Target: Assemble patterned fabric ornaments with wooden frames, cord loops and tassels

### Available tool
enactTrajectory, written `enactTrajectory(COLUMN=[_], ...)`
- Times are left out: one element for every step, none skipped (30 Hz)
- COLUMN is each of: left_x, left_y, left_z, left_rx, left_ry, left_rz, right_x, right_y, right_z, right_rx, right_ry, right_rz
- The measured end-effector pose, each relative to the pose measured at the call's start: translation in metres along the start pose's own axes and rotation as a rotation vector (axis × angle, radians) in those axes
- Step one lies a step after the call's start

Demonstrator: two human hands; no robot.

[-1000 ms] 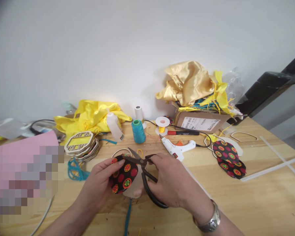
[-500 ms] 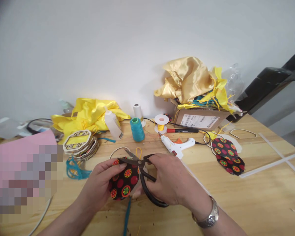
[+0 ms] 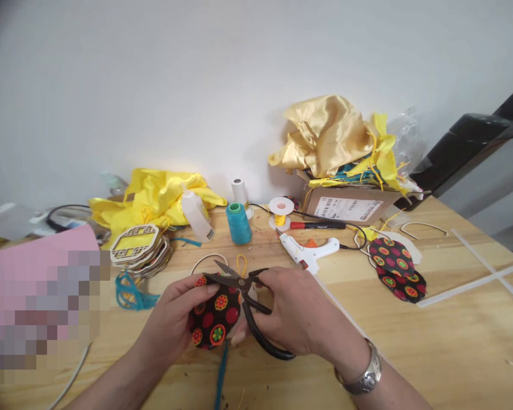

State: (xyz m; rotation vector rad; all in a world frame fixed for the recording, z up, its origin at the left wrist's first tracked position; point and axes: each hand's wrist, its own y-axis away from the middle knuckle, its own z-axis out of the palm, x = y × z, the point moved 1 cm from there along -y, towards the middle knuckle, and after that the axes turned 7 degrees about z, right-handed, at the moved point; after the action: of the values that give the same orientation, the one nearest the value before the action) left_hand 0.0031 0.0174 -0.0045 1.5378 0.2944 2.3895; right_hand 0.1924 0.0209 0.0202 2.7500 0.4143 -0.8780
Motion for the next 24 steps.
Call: enactTrajectory(left_x=[0.0002, 0.0004, 0.0006, 0.0007, 0.0008, 0.0008, 0.0007, 0.0006, 0.0005, 0.0003, 0.0002, 0.0000, -0.0001, -0.0002, -0.0002, -0.0002, -0.0002, -0.0001, 0.0000, 0.0001, 0.0002, 0.0002, 0.0003, 0.0003], left_y=[-0.0001, -0.0002, -0.0001, 0.0000, 0.0002, 0.0005, 0.0008, 0.0011, 0.0013, 0.0014, 0.0013, 0.0011, 0.0008, 0.0005, 0.0002, -0.0001, -0.0003, -0.0004, -0.0003, -0.0002, -0.0001, 0.0001, 0.0002, 0.0003], left_z=[0.0002, 0.0003, 0.0005, 0.0006, 0.0006, 0.0006, 0.0005, 0.0004, 0.0002, 0.0000, -0.0002, -0.0003, -0.0003, -0.0003, -0.0002, -0.0001, 0.0000, 0.0000, 0.0000, -0.0001, -0.0003, -0.0005, -0.0006, -0.0006], left_rx=[0.004, 0.007, 0.008, 0.008, 0.008, 0.007, 0.006, 0.005, 0.006, 0.005, 0.005, 0.004, 0.004, 0.005, 0.007, 0.010, 0.012, 0.014, 0.014, 0.013, 0.013, 0.014, 0.014, 0.017], left_ry=[0.001, 0.000, 0.000, 0.000, 0.000, 0.002, 0.004, 0.004, 0.003, 0.002, 0.002, 0.002, 0.002, 0.003, 0.003, 0.003, 0.002, 0.003, 0.003, 0.001, -0.001, -0.005, -0.008, -0.010], left_rz=[-0.003, -0.006, -0.008, -0.010, -0.010, -0.009, -0.008, -0.008, -0.009, -0.010, -0.009, -0.008, -0.007, -0.008, -0.008, -0.009, -0.010, -0.010, -0.009, -0.009, -0.007, -0.003, 0.001, 0.004], right_x=[0.0004, 0.0007, 0.0009, 0.0010, 0.0010, 0.0009, 0.0009, 0.0009, 0.0010, 0.0012, 0.0015, 0.0018, 0.0020, 0.0022, 0.0024, 0.0025, 0.0026, 0.0026, 0.0026, 0.0027, 0.0026, 0.0024, 0.0022, 0.0019], right_y=[-0.0001, 0.0000, 0.0001, 0.0002, 0.0003, 0.0003, 0.0002, -0.0001, -0.0004, -0.0007, -0.0009, -0.0010, -0.0010, -0.0009, -0.0007, -0.0004, -0.0002, 0.0000, 0.0001, 0.0001, 0.0000, -0.0001, -0.0002, -0.0004], right_z=[0.0001, 0.0002, 0.0002, 0.0001, 0.0000, -0.0001, -0.0001, 0.0000, 0.0001, 0.0003, 0.0006, 0.0009, 0.0012, 0.0015, 0.0016, 0.0016, 0.0015, 0.0012, 0.0008, 0.0002, -0.0004, -0.0011, -0.0017, -0.0023], right_rx=[0.001, 0.003, 0.004, 0.002, -0.001, -0.003, -0.004, -0.003, 0.002, 0.007, 0.012, 0.014, 0.014, 0.012, 0.009, 0.007, 0.006, 0.003, 0.002, 0.000, 0.000, 0.000, 0.001, 0.004], right_ry=[0.005, 0.009, 0.012, 0.012, 0.011, 0.009, 0.009, 0.010, 0.013, 0.017, 0.021, 0.024, 0.026, 0.024, 0.020, 0.016, 0.011, 0.007, 0.003, 0.001, -0.001, -0.002, 0.001, 0.008], right_rz=[0.003, 0.006, 0.007, 0.006, 0.002, -0.001, -0.005, -0.007, -0.008, -0.008, -0.005, -0.002, 0.002, 0.005, 0.008, 0.009, 0.010, 0.010, 0.010, 0.010, 0.008, 0.006, 0.005, 0.006])
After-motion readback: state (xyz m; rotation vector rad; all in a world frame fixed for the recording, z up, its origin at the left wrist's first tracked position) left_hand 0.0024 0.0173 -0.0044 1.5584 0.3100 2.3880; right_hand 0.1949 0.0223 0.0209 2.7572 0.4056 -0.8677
